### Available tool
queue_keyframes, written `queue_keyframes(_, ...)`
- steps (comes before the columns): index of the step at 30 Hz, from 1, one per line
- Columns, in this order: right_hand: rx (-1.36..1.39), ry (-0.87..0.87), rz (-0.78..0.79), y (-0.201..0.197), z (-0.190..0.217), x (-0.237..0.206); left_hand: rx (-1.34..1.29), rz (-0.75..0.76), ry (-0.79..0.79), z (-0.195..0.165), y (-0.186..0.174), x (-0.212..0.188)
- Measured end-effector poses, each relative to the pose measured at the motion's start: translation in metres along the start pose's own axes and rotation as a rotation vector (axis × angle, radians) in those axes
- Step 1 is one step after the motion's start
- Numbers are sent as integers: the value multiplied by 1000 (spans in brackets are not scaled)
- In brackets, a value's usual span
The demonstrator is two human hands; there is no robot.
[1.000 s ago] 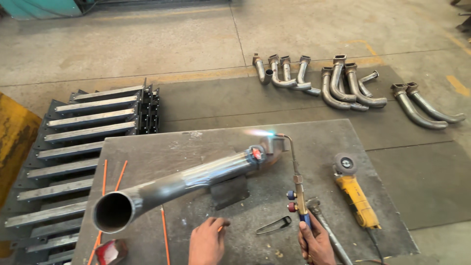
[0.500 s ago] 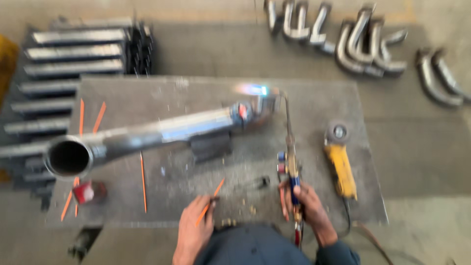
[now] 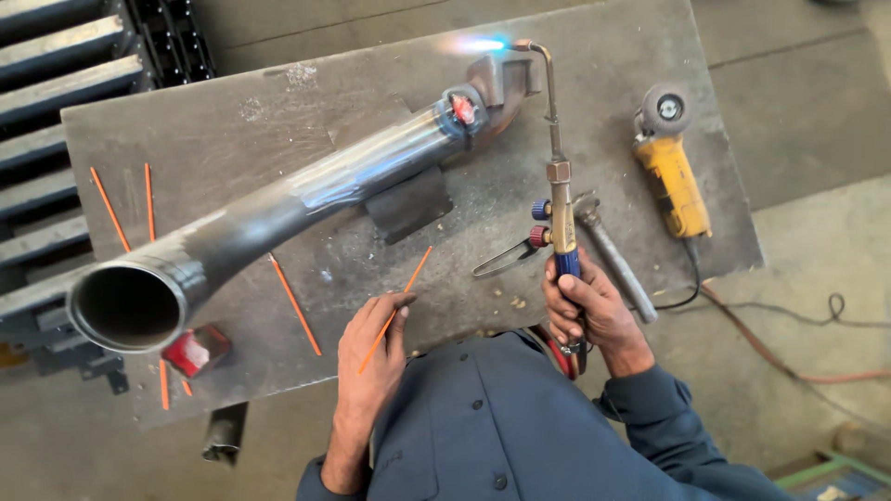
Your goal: The person holds a curved metal pipe steady on a steel workbench with one hand while heating the pipe's joint with a gas torch in the other hand, feeding an orange filler rod into the flame-welded seam. At the end they set the torch down and reach for the angle grinder.
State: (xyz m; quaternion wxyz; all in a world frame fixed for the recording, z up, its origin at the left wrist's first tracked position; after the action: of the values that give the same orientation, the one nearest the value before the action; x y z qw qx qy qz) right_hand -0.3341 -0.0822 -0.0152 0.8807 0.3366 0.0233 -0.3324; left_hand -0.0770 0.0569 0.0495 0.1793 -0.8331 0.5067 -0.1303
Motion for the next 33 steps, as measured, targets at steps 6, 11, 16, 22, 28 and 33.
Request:
queue_keyframes(6,-189,53,-207,29,-15,5,-42,35,-40,34,-38,11)
queue_keyframes(11,-274,196,-328,27,-11,2,-165,27,-55,42,-41,36)
queue_keyframes(16,-378,250,-314,4,17,12,-140,-123,73,22,-22,63)
queue_keyframes(22,-409,355,-299,-29,26,17,-142,-308,141,25,6,81)
queue_keyframes(28,-481,401,-259,-58,21,23,-382,-434,166,44,33,96)
queue_keyframes(33,-518,411,-219,-74,13,27,-478,-419,233,48,42,106)
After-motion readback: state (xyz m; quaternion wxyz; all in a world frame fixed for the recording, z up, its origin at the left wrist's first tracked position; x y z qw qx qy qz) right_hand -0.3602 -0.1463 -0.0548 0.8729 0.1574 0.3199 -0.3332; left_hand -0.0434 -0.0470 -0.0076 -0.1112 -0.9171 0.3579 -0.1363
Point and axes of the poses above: each hand's wrist, its own x-axis towards the middle knuckle, its own y-axis out of the palm, z = x × y, the point moved 6 cm from there along x, towards the middle knuckle, and after that the axes turned 9 degrees about -x, right-handed, at the moved point
